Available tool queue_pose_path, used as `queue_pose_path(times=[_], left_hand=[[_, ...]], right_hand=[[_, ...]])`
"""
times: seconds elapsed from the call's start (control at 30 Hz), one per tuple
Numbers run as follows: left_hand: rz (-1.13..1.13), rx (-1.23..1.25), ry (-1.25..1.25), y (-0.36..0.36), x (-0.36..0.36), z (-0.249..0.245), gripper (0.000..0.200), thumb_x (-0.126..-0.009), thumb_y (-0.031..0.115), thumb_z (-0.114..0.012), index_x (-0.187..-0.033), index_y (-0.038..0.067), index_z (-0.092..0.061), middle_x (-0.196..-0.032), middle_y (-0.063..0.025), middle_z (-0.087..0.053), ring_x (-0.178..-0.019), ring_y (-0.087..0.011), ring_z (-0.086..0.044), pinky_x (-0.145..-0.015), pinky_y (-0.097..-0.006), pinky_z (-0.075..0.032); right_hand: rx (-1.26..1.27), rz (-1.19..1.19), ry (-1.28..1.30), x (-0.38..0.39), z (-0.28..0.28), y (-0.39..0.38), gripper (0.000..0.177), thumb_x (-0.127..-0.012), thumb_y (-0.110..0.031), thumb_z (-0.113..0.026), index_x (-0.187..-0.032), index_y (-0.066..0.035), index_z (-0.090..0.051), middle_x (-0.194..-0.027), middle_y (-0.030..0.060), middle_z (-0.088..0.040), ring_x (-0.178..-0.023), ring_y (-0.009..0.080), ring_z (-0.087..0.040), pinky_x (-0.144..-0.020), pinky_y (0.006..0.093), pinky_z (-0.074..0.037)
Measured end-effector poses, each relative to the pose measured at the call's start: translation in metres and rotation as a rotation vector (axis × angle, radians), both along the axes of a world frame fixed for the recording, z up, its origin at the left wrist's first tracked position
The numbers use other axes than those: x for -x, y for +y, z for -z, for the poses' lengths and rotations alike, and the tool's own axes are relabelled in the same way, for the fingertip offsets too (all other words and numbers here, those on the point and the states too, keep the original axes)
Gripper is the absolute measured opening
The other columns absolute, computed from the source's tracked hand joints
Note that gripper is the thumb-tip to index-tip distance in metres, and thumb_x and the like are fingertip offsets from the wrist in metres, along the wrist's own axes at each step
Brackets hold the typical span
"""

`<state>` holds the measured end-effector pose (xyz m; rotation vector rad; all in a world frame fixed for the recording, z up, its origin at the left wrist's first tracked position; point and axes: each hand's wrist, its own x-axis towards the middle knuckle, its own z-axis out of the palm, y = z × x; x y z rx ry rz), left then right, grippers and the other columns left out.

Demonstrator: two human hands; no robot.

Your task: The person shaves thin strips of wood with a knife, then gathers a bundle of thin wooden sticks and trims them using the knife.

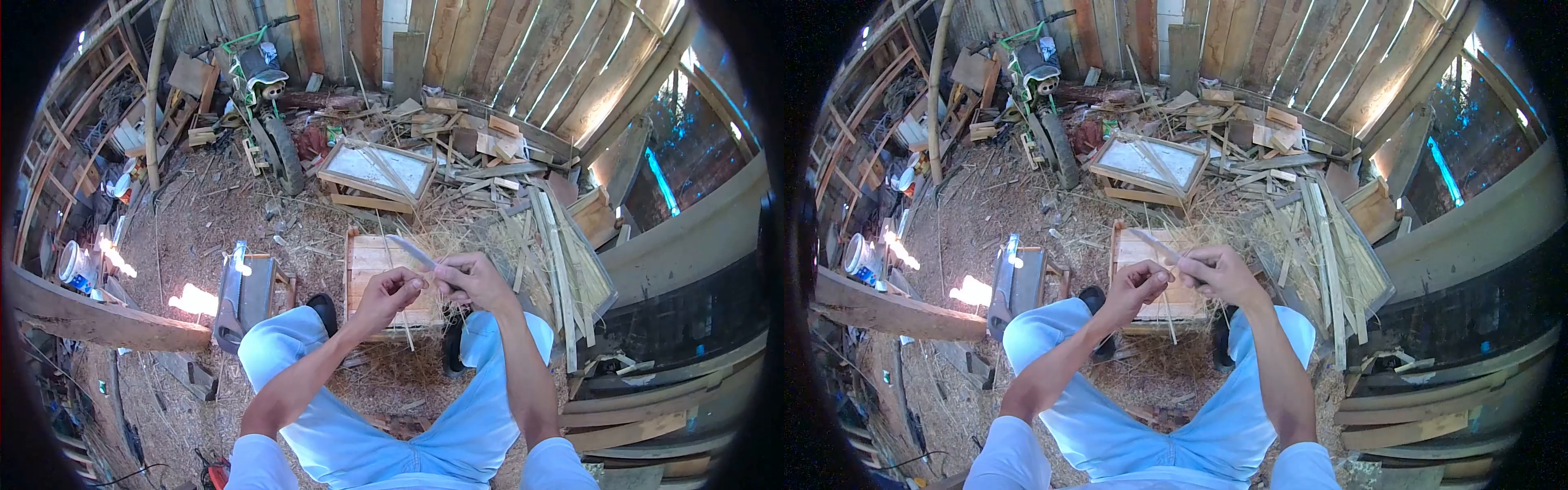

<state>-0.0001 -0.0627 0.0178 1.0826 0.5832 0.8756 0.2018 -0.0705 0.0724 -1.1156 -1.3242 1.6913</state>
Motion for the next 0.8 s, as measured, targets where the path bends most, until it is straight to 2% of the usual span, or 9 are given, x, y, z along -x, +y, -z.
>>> queue_pose_path(times=[0.07, 0.13, 0.27, 0.37, 0.43, 0.53, 0.63, 0.7, 0.8], left_hand=[[0.004, -0.011, 0.033, -0.001, 0.001, -0.002, 0.021, -0.092, 0.024, -0.06, -0.094, 0.003, -0.063, -0.062, 0.0051, -0.044, -0.053, -0.0032, -0.033, -0.047, -0.0204, -0.024], [0.009, -0.022, 0.072, -0.003, 0.005, -0.002, 0.022, -0.092, 0.025, -0.061, -0.094, 0.003, -0.063, -0.062, 0.0049, -0.044, -0.053, -0.0031, -0.034, -0.047, -0.0201, -0.025], [0.016, -0.026, 0.123, -0.003, 0.009, 0.004, 0.023, -0.092, 0.025, -0.06, -0.096, 0.003, -0.064, -0.066, 0.0048, -0.047, -0.058, -0.0035, -0.038, -0.051, -0.0202, -0.028], [0.017, -0.019, 0.117, 0.0, 0.006, 0.004, 0.024, -0.092, 0.027, -0.06, -0.097, 0.003, -0.064, -0.066, 0.0048, -0.047, -0.059, -0.0033, -0.038, -0.051, -0.0201, -0.028], [0.027, -0.01, 0.101, 0.0, 0.005, 0.003, 0.025, -0.092, 0.027, -0.06, -0.097, 0.003, -0.064, -0.066, 0.0049, -0.047, -0.058, -0.0033, -0.038, -0.05, -0.02, -0.028], [0.024, -0.014, 0.05, 0.0, 0.003, 0.002, 0.025, -0.092, 0.028, -0.061, -0.097, 0.004, -0.064, -0.066, 0.0052, -0.047, -0.057, -0.0034, -0.037, -0.05, -0.0199, -0.028], [0.043, 0.007, 0.009, -0.001, 0.0, -0.001, 0.025, -0.092, 0.028, -0.061, -0.097, 0.004, -0.064, -0.065, 0.0057, -0.047, -0.057, -0.0035, -0.037, -0.05, -0.0201, -0.028], [0.051, -0.012, 0.073, -0.002, 0.0, -0.001, 0.023, -0.092, 0.025, -0.061, -0.095, 0.002, -0.063, -0.062, 0.0057, -0.044, -0.053, -0.0028, -0.033, -0.047, -0.0206, -0.024], [0.025, -0.044, 0.114, -0.004, -0.001, -0.004, 0.023, -0.092, 0.025, -0.061, -0.095, 0.002, -0.064, -0.062, 0.0058, -0.044, -0.053, -0.0028, -0.033, -0.047, -0.0206, -0.024]], right_hand=[[-0.014, 0.035, -0.013, -0.009, -0.006, -0.001, 0.027, -0.093, -0.02, -0.057, -0.106, 0.003, -0.063, -0.066, -0.0007, -0.055, -0.046, 0.0021, -0.041, -0.04, 0.0179, -0.028], [-0.018, 0.224, 0.057, -0.017, -0.014, -0.001, 0.027, -0.093, -0.019, -0.056, -0.106, 0.003, -0.063, -0.066, -0.0006, -0.054, -0.047, 0.0016, -0.04, -0.04, 0.0167, -0.028], [-0.027, 0.233, 0.111, -0.022, -0.016, -0.002, 0.028, -0.094, -0.018, -0.056, -0.11, 0.003, -0.062, -0.066, -0.0008, -0.053, -0.046, 0.0013, -0.04, -0.04, 0.0156, -0.027], [-0.001, 0.101, 0.072, -0.001, -0.013, -0.007, 0.034, -0.093, -0.021, -0.058, -0.114, 0.005, -0.058, -0.066, 0.0001, -0.052, -0.045, 0.0017, -0.038, -0.039, 0.0174, -0.026], [0.052, -0.062, -0.005, 0.011, -0.002, -0.006, 0.032, -0.092, -0.02, -0.06, -0.115, 0.002, -0.061, -0.066, -0.0004, -0.055, -0.046, 0.0022, -0.039, -0.04, 0.0183, -0.029], [0.039, -0.087, -0.063, 0.005, -0.007, -0.002, 0.029, -0.091, -0.021, -0.061, -0.109, 0.001, -0.064, -0.066, -0.0005, -0.055, -0.046, 0.0025, -0.04, -0.041, 0.0194, -0.03], [0.053, -0.036, 0.015, -0.003, -0.005, -0.003, 0.028, -0.091, -0.021, -0.061, -0.103, 0.005, -0.065, -0.065, 0.0001, -0.054, -0.046, 0.003, -0.041, -0.04, 0.0183, -0.029], [0.028, 0.029, 0.046, -0.014, -0.011, -0.003, 0.029, -0.091, -0.02, -0.061, -0.101, 0.006, -0.064, -0.065, 0.0006, -0.054, -0.047, 0.0031, -0.041, -0.04, 0.0178, -0.028], [0.01, 0.1, 0.097, -0.018, -0.019, -0.004, 0.03, -0.092, -0.018, -0.059, -0.1, 0.01, -0.063, -0.065, 0.0018, -0.053, -0.046, 0.0033, -0.041, -0.039, 0.0165, -0.026]])
